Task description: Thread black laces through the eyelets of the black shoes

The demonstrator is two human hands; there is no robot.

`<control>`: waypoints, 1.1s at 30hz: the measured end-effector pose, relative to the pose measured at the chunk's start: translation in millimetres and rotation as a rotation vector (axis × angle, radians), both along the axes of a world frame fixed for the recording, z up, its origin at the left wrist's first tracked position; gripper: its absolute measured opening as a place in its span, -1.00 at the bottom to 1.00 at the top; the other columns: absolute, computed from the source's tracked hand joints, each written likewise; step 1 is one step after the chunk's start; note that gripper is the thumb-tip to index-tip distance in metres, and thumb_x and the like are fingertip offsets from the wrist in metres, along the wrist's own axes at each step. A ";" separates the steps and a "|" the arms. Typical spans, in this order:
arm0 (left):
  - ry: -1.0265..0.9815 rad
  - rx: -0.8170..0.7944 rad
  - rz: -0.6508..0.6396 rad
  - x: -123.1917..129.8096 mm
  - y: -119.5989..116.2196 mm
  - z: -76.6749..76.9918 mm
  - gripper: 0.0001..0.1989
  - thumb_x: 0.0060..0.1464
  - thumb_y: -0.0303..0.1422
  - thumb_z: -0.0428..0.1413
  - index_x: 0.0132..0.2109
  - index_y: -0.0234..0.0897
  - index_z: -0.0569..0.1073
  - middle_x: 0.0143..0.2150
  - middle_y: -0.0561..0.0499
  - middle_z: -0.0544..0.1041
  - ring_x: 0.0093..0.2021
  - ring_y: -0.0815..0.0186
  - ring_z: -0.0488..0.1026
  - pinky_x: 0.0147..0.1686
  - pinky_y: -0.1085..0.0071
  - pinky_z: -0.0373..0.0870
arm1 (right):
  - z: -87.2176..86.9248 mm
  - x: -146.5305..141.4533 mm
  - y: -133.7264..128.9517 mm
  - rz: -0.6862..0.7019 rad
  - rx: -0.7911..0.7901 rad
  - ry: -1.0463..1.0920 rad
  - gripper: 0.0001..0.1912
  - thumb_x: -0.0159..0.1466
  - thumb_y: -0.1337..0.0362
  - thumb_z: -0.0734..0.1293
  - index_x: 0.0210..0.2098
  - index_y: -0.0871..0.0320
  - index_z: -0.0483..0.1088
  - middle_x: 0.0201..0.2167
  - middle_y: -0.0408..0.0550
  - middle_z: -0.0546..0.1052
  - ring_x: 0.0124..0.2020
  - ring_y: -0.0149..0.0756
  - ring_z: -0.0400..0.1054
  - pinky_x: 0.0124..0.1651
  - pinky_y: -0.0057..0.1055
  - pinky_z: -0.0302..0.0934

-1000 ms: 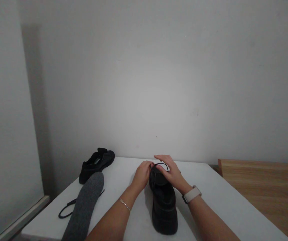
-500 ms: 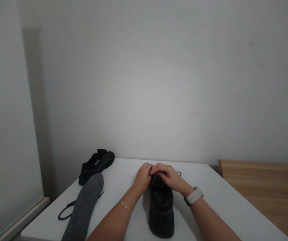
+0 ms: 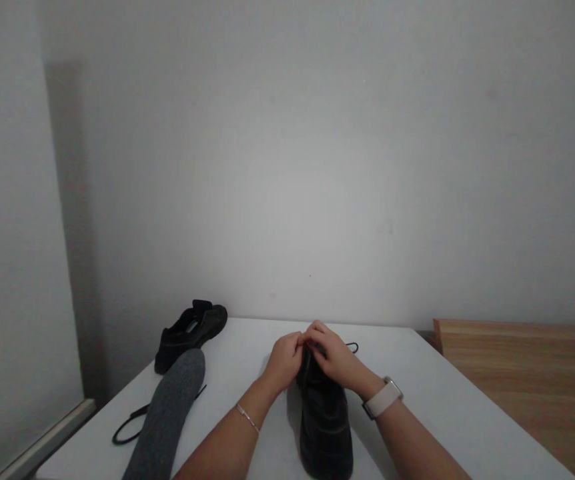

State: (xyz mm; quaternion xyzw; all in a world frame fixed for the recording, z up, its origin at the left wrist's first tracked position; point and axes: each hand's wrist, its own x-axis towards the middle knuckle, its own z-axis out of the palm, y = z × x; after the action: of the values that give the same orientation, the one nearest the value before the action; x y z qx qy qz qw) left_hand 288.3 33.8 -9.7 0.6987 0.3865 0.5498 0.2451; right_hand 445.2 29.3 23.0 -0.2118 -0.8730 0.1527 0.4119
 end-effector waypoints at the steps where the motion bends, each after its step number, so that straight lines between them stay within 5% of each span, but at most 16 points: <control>1: -0.032 -0.010 -0.020 0.0 -1.5 1.2 -0.90 -0.06 -0.42 0.07 -0.49 -0.18 0.43 -0.49 -0.01 0.44 -0.33 0.15 0.36 -0.26 0.36 0.23 | -0.5 0.7 -0.3 -0.009 -0.002 0.017 -0.57 0.15 0.61 0.14 -0.14 0.08 0.42 -0.25 -0.07 0.34 -0.18 -0.28 0.28 -0.07 -0.33 0.20; 5: -0.084 -0.022 -0.073 -0.8 -5.7 3.2 -0.92 -0.05 -0.38 0.11 -0.46 -0.17 0.47 -0.48 -0.03 0.47 -0.30 0.12 0.39 -0.26 0.35 0.25 | -0.6 4.2 -2.0 -0.021 -0.027 0.045 -0.68 0.14 0.57 0.20 -0.22 0.10 0.39 -0.26 -0.08 0.31 -0.21 -0.28 0.26 -0.11 -0.35 0.20; 12: 0.127 0.126 -0.001 -0.4 -7.1 1.6 -0.84 0.10 -0.44 0.02 -0.34 -0.21 0.50 -0.45 -0.01 0.45 -0.42 0.26 0.34 -0.31 0.39 0.21 | -3.9 5.1 0.7 -0.032 -0.158 0.263 -0.89 0.17 0.40 0.29 -0.37 0.10 0.46 -0.34 -0.11 0.40 -0.28 -0.29 0.30 -0.20 -0.37 0.20; 16: -0.116 0.162 0.030 1.4 -2.4 1.3 -0.66 0.07 -0.47 0.08 0.02 -0.19 0.36 -0.34 0.02 0.44 -0.32 0.29 0.38 -0.23 0.41 0.26 | -16.8 11.5 25.7 -0.130 -0.380 0.675 -0.84 0.14 0.17 0.38 -0.44 0.14 0.47 -0.45 -0.11 0.46 -0.37 -0.28 0.33 -0.27 -0.36 0.26; 21: -0.483 0.117 0.050 -9.3 18.4 -5.5 -0.80 -0.01 -0.51 0.16 -0.21 -0.25 0.37 -0.27 -0.03 0.50 -0.23 0.31 0.44 -0.13 0.38 0.32 | -26.4 47.8 62.7 -0.262 -0.428 1.011 -0.65 0.06 0.00 0.37 -0.32 0.15 0.40 -0.33 -0.02 0.49 -0.29 -0.25 0.39 -0.18 -0.29 0.31; 24: -0.572 0.061 0.122 -25.1 31.0 -10.3 -0.87 0.00 -0.42 0.17 -0.26 -0.27 0.39 -0.29 -0.06 0.55 -0.30 0.29 0.49 -0.20 0.36 0.38 | -29.3 77.7 75.2 -0.337 -0.427 1.135 -0.52 -0.07 0.03 0.41 -0.22 0.13 0.31 -0.35 -0.05 0.47 -0.40 -0.34 0.36 -0.32 -0.35 0.30; 29: -0.630 0.056 0.301 -53.2 42.9 -13.9 -0.77 0.01 -0.23 0.16 -0.26 -0.31 0.44 -0.36 -0.05 0.53 -0.36 0.29 0.47 -0.26 0.36 0.36 | -39.2 104.1 83.9 -0.494 -0.420 1.151 -0.48 0.02 0.04 0.33 -0.10 0.04 0.12 -0.53 -0.29 0.34 -0.68 -0.53 0.04 -0.63 -0.57 -0.05; 33: -0.590 0.046 0.350 -60.4 44.7 -12.3 -0.73 -0.03 -0.20 0.17 -0.25 -0.32 0.49 -0.38 -0.02 0.52 -0.36 0.31 0.41 -0.29 0.39 0.32 | -44.5 96.2 81.7 -0.478 -0.472 0.916 -0.60 0.10 0.04 0.31 -0.16 0.13 0.27 -0.64 -0.30 0.26 -0.69 -0.49 0.02 -0.65 -0.56 -0.14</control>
State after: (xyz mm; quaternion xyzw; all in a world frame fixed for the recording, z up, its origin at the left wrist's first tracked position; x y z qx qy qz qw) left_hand 227.9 78.5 -22.0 0.4378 0.4005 0.7706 0.2324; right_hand 541.4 111.0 -21.5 -0.4018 -0.4755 0.3224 0.7131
